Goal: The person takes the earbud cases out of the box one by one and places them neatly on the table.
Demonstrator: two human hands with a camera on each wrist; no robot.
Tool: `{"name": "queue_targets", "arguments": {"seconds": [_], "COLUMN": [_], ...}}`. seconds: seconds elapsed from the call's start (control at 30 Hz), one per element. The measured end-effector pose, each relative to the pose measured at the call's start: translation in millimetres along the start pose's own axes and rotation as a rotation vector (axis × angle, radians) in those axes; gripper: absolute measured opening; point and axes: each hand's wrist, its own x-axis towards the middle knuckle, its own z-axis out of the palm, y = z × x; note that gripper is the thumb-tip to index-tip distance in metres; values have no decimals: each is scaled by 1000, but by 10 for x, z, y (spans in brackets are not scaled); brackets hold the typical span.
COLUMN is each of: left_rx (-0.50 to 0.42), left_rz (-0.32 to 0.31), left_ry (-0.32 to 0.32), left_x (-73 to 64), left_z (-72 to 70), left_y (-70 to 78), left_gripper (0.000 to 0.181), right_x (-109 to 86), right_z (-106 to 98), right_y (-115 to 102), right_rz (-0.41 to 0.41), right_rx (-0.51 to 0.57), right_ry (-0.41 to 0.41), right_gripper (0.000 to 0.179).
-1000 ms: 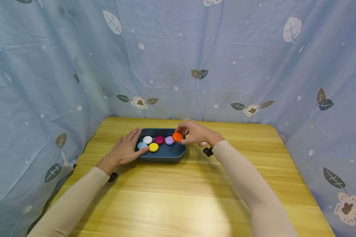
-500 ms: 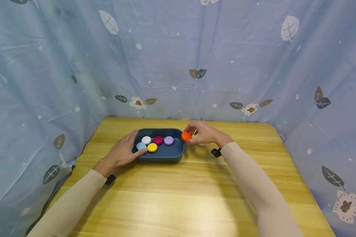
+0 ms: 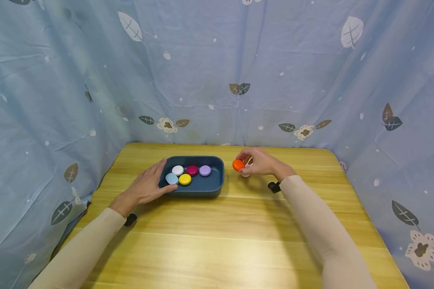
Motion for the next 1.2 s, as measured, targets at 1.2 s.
{"name": "queue_targets", "arguments": {"seconds": [1.2], "left_rx": [18], "left_rz": [-15], "left_ry": [-7], "left_x": [-26], "left_z": [-21], "left_y": [7], "left_gripper": [137], "right_x": [-439], "right_z": [19], "right_y": [598], "right_rz": [185], "right_rx": [-232], "right_ry": [44], "right_gripper": [42]}}
